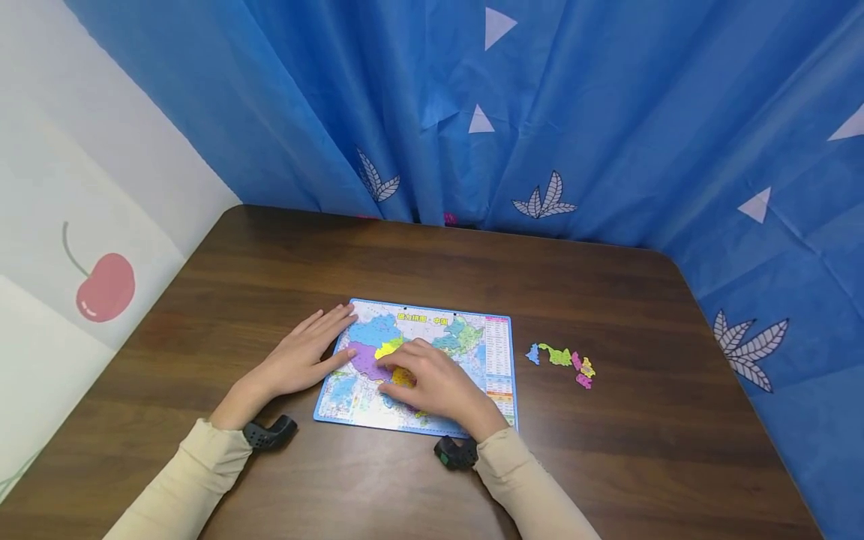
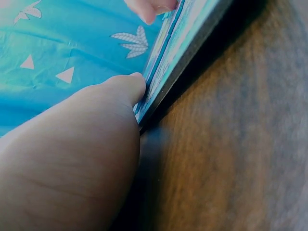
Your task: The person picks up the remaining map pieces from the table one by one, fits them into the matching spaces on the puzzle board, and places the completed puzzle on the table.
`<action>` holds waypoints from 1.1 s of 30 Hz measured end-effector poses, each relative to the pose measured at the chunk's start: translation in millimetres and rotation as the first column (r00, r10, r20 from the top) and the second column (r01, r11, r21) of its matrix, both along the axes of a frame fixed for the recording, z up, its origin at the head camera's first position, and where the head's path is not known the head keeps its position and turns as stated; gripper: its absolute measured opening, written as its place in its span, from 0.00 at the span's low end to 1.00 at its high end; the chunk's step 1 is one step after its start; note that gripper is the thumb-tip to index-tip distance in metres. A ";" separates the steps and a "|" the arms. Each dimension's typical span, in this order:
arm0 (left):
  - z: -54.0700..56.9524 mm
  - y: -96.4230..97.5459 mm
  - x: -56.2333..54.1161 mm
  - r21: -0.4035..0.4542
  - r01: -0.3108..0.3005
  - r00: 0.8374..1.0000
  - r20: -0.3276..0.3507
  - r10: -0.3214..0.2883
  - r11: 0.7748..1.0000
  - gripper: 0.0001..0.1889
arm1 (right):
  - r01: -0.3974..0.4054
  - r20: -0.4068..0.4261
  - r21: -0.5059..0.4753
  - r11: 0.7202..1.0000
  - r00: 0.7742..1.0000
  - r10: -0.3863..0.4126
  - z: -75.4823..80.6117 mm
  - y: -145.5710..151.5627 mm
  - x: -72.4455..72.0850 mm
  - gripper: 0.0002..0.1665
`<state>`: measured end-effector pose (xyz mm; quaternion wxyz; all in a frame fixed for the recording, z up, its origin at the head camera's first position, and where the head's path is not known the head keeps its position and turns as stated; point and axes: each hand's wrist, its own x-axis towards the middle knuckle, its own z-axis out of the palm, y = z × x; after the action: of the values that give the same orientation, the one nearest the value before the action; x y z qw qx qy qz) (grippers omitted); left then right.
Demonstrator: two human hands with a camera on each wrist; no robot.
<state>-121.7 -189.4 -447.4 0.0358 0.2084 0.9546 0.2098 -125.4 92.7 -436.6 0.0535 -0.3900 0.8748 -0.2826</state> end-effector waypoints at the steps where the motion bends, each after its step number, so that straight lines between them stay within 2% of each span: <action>1: 0.3 0.5 -0.2 -0.002 -0.001 1.000 0.005 0.001 1.000 0.38 | -0.005 -0.005 0.001 1.000 1.000 0.005 1.6 1.0 -0.2 0.24; 6: 0.7 0.6 0.1 -0.001 0.000 1.000 0.015 0.000 1.000 0.39 | -0.041 0.004 0.030 0.999 0.999 0.041 10.8 2.7 -1.2 0.25; 11: 0.7 0.5 0.3 0.001 -0.001 1.000 0.014 0.001 1.000 0.39 | -0.045 0.035 0.058 0.997 0.998 0.043 16.6 2.6 -2.0 0.25; 16: 0.9 1.2 0.5 -0.010 0.001 1.000 0.016 -0.001 1.000 0.40 | -0.034 0.051 0.060 0.998 0.998 0.030 20.4 4.5 -2.0 0.25; 26: 2.2 1.3 -1.6 -0.022 0.005 1.000 0.007 -0.005 1.000 0.42 | -0.001 0.031 0.065 0.998 1.000 -0.001 34.6 8.7 -2.6 0.23; 33: 1.1 1.3 -0.1 -0.012 0.005 1.000 -0.005 -0.005 1.000 0.42 | -0.003 0.027 0.058 0.998 1.000 0.002 38.8 14.5 -5.4 0.23</action>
<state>-121.7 -188.2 -446.3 0.0352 0.2112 0.9554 0.2035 -130.8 107.3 -397.8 0.0768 -0.3856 0.8812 -0.2624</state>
